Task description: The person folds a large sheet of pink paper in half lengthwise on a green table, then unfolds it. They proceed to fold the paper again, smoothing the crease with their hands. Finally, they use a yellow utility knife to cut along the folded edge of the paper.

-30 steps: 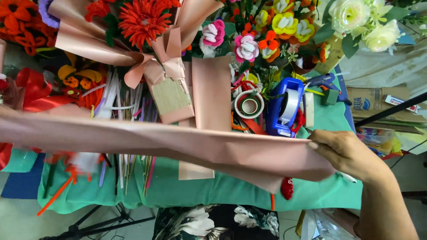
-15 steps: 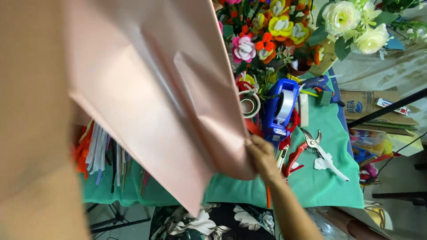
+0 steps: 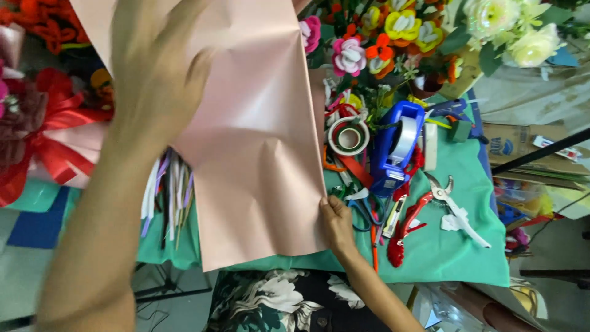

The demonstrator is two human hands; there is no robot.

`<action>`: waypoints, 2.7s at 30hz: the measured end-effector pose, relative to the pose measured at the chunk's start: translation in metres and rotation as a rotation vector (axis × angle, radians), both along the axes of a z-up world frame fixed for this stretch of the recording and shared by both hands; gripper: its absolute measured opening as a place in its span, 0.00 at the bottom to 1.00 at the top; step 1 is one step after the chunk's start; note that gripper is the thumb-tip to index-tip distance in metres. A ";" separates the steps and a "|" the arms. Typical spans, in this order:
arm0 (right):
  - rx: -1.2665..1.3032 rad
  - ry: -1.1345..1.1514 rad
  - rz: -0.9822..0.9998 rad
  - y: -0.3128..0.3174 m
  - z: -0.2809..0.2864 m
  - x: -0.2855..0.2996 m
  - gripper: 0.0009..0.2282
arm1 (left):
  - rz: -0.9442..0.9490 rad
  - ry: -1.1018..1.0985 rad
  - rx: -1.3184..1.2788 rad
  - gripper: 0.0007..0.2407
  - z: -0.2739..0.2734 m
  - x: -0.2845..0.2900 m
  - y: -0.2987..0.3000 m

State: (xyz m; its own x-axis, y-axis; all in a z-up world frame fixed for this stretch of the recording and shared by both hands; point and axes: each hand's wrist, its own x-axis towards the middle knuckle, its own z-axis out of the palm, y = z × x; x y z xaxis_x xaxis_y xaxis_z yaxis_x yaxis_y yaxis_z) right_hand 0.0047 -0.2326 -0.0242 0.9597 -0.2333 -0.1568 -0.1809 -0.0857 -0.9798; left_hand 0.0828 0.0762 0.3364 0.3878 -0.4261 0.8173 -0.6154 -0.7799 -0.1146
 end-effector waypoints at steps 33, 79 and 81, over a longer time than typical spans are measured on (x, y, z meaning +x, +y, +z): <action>-0.539 0.109 0.079 0.005 0.041 -0.024 0.12 | -0.011 0.457 0.088 0.27 -0.312 -0.042 -0.122; -1.504 -0.439 -0.009 -0.135 0.036 -0.110 0.06 | 0.008 0.284 0.008 0.17 -0.378 -0.019 -0.126; -1.514 -0.390 -0.089 -0.138 0.036 -0.109 0.06 | 0.010 0.295 0.027 0.13 -0.376 -0.020 -0.126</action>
State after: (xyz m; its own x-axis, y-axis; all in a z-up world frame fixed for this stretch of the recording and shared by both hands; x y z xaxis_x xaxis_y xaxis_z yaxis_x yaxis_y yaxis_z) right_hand -0.1046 -0.3703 0.0115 0.8587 0.0062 0.5124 -0.0039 -0.9998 0.0186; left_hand 0.0633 -0.0501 -0.0391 0.6112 -0.4407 0.6574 -0.6173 -0.7853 0.0475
